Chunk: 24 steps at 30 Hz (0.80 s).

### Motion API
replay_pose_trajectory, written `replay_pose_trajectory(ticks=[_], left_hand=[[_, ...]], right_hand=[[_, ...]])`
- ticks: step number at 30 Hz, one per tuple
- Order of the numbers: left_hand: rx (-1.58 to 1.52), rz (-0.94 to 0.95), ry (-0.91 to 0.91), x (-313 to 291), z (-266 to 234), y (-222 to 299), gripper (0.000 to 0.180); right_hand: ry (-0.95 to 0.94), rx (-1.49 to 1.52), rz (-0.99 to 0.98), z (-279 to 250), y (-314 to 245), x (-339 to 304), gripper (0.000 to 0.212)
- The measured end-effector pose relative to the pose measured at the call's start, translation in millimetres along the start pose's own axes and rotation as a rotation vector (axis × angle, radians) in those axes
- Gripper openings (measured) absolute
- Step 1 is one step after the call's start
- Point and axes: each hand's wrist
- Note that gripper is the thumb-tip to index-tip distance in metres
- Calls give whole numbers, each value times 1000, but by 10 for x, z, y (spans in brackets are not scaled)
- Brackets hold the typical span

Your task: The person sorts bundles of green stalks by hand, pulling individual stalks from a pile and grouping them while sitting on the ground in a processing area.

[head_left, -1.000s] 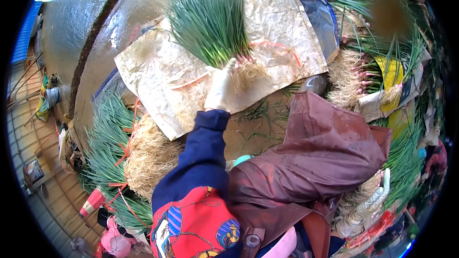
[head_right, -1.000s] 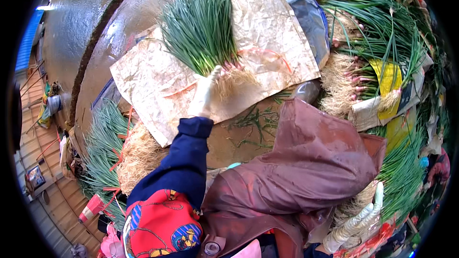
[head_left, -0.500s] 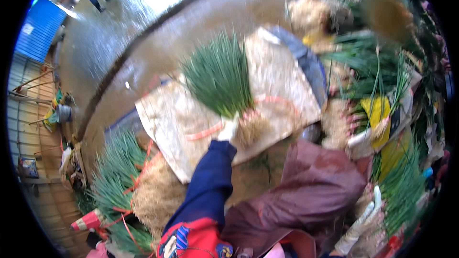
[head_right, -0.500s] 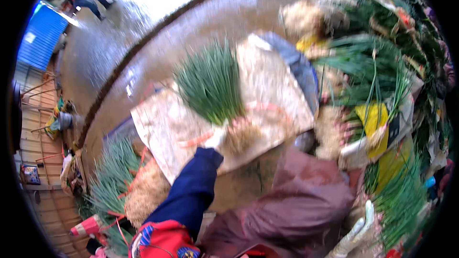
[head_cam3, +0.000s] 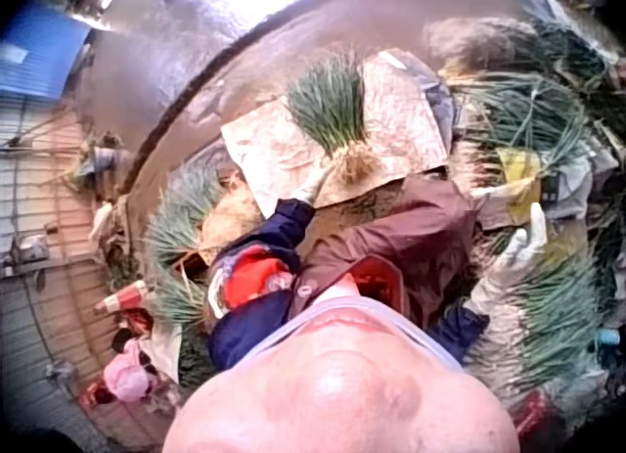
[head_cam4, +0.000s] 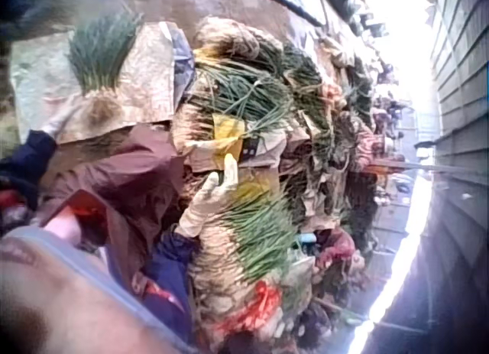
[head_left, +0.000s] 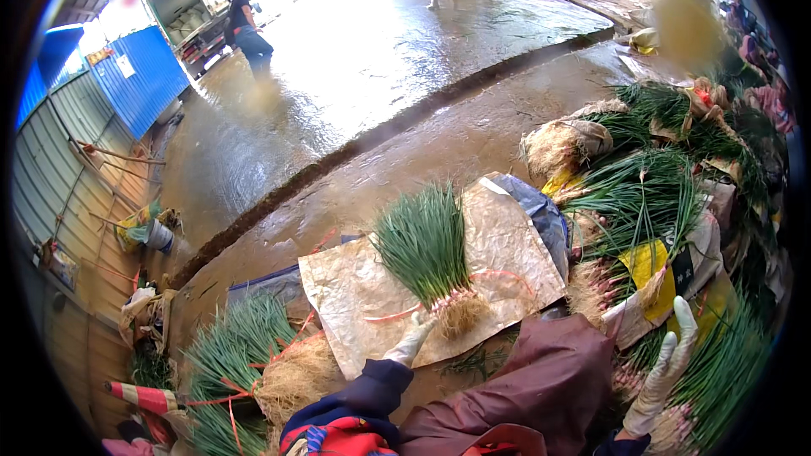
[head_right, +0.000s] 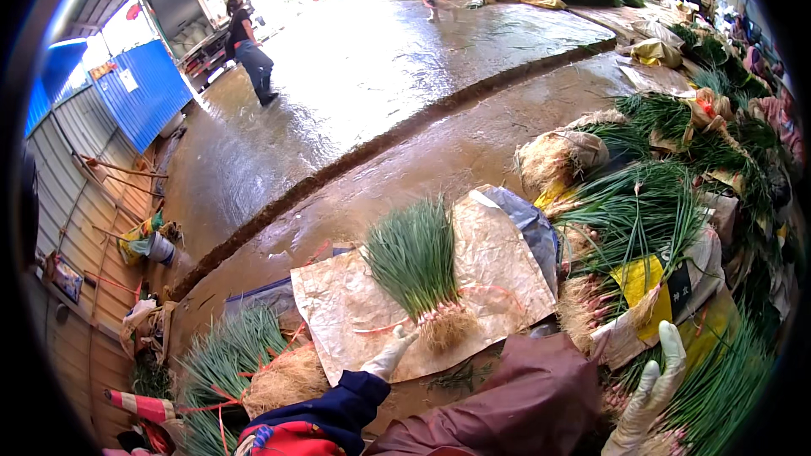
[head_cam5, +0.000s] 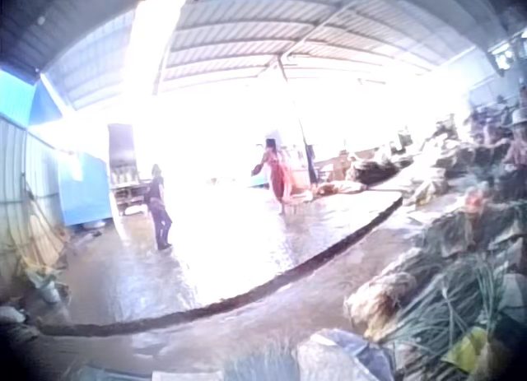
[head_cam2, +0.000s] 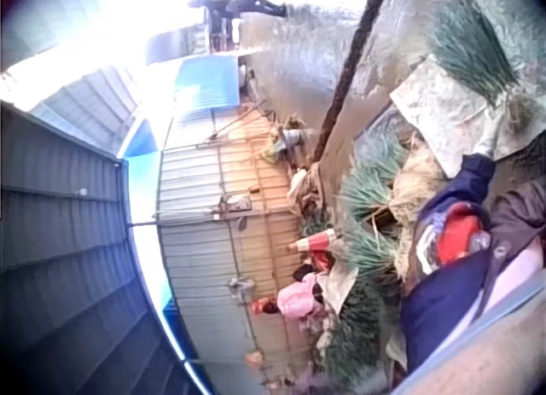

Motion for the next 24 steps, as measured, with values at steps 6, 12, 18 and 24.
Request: replay_pose_trajectory(ticks=[6,12,18,24], left_hand=[[270,10,-127,-583,258,364,72],[345,225,-391,-561,959,1240,71],[61,571,-662,-1212,1943,2020,65],[-149,594,-1069,-2127,2692,2333,66]], right_hand=[[25,65,41,-282,281,-292,39],[126,52,290,-802,808,-920,35],[188,52,482,-1154,1057,-1476,37],[240,77,595,-1174,1061,-1666,35]])
Point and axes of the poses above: each hand's wrist, its own x-axis towards the middle knuckle, its own z-axis out of the palm, y = z × x
